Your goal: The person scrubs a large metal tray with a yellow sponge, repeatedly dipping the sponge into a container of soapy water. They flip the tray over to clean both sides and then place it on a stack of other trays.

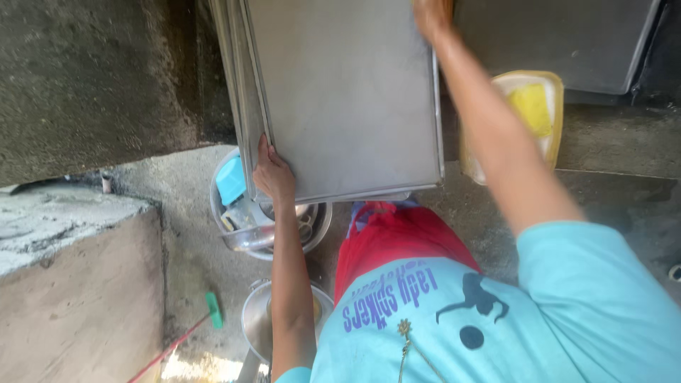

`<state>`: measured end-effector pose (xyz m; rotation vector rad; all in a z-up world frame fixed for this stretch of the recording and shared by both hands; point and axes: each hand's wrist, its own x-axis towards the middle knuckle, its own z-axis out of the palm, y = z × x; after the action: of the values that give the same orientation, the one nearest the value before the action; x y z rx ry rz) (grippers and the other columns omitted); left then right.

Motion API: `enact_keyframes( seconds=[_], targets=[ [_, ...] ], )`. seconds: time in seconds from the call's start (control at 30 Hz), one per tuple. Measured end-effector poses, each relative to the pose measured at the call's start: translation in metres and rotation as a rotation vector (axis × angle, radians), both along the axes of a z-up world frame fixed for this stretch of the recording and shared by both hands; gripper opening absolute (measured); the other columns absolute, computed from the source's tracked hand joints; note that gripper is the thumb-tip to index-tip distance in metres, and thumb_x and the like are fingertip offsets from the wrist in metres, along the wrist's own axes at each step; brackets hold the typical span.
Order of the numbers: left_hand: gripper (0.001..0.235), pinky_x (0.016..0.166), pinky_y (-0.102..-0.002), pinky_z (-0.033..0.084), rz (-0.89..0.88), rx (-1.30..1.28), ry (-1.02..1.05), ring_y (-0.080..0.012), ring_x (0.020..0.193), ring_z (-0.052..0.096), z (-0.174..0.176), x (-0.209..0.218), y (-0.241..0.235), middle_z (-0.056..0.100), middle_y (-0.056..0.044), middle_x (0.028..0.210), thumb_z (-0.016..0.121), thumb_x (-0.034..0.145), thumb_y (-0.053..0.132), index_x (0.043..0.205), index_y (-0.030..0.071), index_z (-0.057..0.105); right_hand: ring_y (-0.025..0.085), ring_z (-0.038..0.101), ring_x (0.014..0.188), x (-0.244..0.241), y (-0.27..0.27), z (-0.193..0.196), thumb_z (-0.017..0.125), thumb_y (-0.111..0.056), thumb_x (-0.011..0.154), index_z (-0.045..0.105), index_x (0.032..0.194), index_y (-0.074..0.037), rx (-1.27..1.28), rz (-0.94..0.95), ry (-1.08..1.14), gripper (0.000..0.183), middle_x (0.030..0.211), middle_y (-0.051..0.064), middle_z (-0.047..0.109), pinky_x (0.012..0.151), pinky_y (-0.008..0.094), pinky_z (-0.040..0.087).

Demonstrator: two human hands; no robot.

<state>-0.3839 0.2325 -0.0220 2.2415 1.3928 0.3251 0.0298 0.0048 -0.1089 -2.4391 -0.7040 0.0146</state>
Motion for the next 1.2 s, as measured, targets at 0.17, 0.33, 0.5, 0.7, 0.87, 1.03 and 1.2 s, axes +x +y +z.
enact_keyframes(
  seconds=[0.17, 0.33, 0.5, 0.7, 0.87, 1.03, 1.2],
  targets=[
    [0.034, 0.079, -0.047, 0.056, -0.005, 0.171, -0.239, -0.0386, 0.095, 0.074, -0.005, 0.005, 0.020, 0.075, -0.021, 0.110, 0.062, 0.097, 0.010, 0.131, 0.005, 0.066, 0.045, 0.035, 0.145, -0.172, -0.044, 0.054, 0.041, -0.009, 0.107, 0.027, 0.160, -0.005, 0.101, -0.108, 0.369, 0.055, 0.168, 0.028, 0.018, 0.114, 0.042, 0.042],
    [0.028, 0.088, -0.046, 0.054, -0.007, -0.004, -0.252, -0.0373, 0.104, 0.071, -0.029, 0.021, 0.055, 0.073, -0.020, 0.116, 0.061, 0.103, 0.012, 0.130, 0.005, 0.061, 0.037, 0.045, 0.147, -0.275, -0.120, 0.106, 0.058, -0.004, 0.102, 0.046, 0.155, 0.002, 0.137, -0.002, 0.320, 0.055, 0.162, 0.022, 0.039, 0.123, 0.047, 0.041],
    [0.038, 0.096, -0.038, 0.058, -0.237, -0.841, -0.472, -0.0240, 0.107, 0.071, 0.025, 0.021, 0.083, 0.073, -0.012, 0.117, 0.071, 0.097, 0.015, 0.132, 0.005, 0.061, 0.030, 0.062, 0.113, -0.241, -0.191, 0.134, 0.057, 0.005, 0.094, 0.062, 0.139, -0.004, 0.284, -0.297, 0.277, 0.046, 0.148, 0.014, 0.056, 0.097, 0.041, 0.053],
    [0.064, 0.087, -0.031, 0.062, -0.266, -1.027, -0.868, -0.0154, 0.096, 0.070, 0.138, 0.049, 0.026, 0.072, -0.004, 0.110, 0.070, 0.074, 0.001, 0.138, 0.008, 0.062, 0.028, 0.058, 0.119, -0.186, -0.189, 0.086, 0.066, 0.006, 0.098, 0.067, 0.128, -0.002, -0.046, -0.086, -0.064, 0.031, 0.133, 0.021, 0.055, 0.101, 0.032, 0.058],
    [0.047, 0.066, -0.020, 0.045, -0.718, -0.834, -0.832, -0.0078, 0.072, 0.054, 0.209, 0.084, -0.010, 0.065, 0.000, 0.088, 0.066, 0.079, -0.007, 0.125, -0.001, 0.075, 0.029, 0.063, 0.116, -0.191, -0.199, 0.115, 0.063, 0.008, 0.092, 0.067, 0.129, -0.004, 0.298, -0.367, 0.207, 0.038, 0.133, 0.018, 0.057, 0.097, 0.031, 0.060],
    [0.060, 0.090, -0.036, 0.060, -1.322, -0.242, -0.700, -0.0246, 0.108, 0.077, 0.260, 0.171, -0.080, 0.073, -0.016, 0.125, 0.071, 0.081, -0.011, 0.140, 0.004, 0.066, 0.029, 0.056, 0.135, -0.175, -0.217, 0.122, 0.069, -0.006, 0.103, 0.048, 0.145, -0.016, 1.123, 0.463, -0.184, 0.049, 0.150, 0.011, 0.051, 0.108, 0.036, 0.060],
    [0.050, 0.099, -0.037, 0.058, -1.506, 0.034, -0.752, -0.0341, 0.114, 0.072, 0.171, 0.320, -0.205, 0.072, -0.016, 0.126, 0.060, 0.087, -0.011, 0.133, 0.009, 0.067, 0.033, 0.062, 0.116, -0.204, -0.254, 0.105, 0.048, -0.024, 0.120, 0.057, 0.137, 0.001, 1.750, 0.018, 0.923, 0.031, 0.131, 0.020, 0.062, 0.096, 0.044, 0.058]
  ],
)
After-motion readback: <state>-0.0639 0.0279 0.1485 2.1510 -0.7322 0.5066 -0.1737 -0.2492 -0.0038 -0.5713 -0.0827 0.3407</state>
